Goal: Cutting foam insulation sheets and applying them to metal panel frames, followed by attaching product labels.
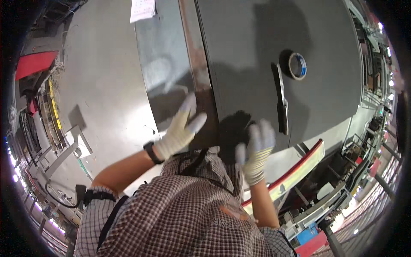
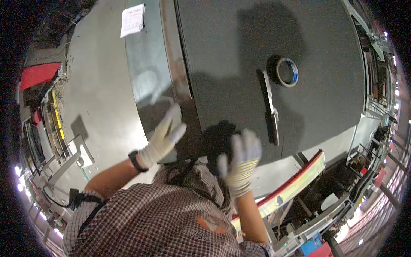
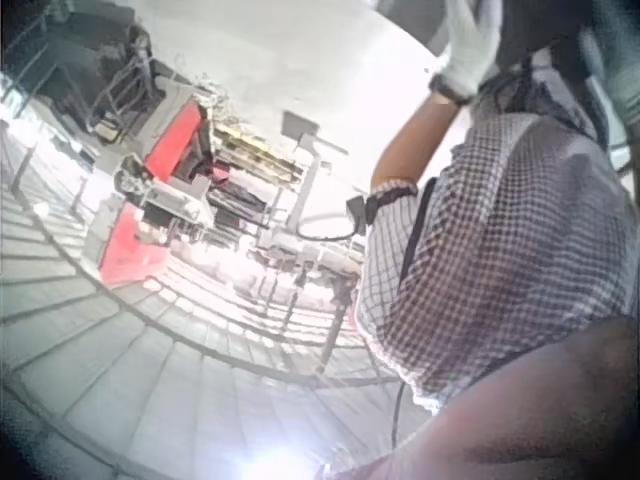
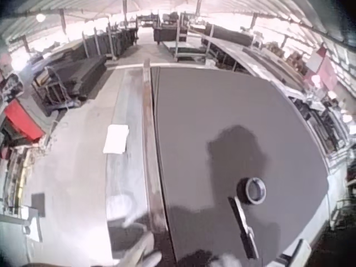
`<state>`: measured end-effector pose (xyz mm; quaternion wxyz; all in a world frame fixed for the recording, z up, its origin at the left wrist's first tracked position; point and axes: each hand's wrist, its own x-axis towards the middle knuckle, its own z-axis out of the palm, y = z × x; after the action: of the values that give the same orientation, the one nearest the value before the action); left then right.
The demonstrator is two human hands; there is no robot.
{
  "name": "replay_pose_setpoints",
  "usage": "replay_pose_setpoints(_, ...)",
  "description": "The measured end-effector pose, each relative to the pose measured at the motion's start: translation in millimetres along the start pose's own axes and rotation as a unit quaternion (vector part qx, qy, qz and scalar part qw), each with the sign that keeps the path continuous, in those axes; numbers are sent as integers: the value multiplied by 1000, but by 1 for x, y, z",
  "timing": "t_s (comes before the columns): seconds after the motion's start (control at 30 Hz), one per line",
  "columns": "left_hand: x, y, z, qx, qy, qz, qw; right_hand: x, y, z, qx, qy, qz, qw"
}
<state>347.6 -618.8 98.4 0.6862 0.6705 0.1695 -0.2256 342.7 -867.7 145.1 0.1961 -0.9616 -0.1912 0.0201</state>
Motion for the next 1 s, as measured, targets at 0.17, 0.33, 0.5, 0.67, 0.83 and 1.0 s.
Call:
replay_pose_setpoints(0.17, -105, -50, 54, -12, -208, -195, 958, 14, 63, -34, -130, 113, 82, 982)
replay_pose_setpoints(0.33, -110, -53, 117, -165, -164, -136, 963, 12, 106, -23, -131, 22, 108, 985)
replay_pose_setpoints(0.5, -88, -71, 165, -292, 40, -144, 944, 2, 132, -13, 1, 77, 32, 997)
replay_pose_setpoints(0.67, -79, -79, 176, -276, 91, -179, 940, -39, 116, -19, 158, 115, 36, 980)
replay_pose_setpoints(0.83, -93, -72, 210, -508, 172, -116, 836, -69, 138, -13, 272, 109, 72, 953)
replay_pose_setpoints(1.0, -80, -83, 234, -673, 169, -224, 685, -67, 137, -17, 168, 95, 72, 978)
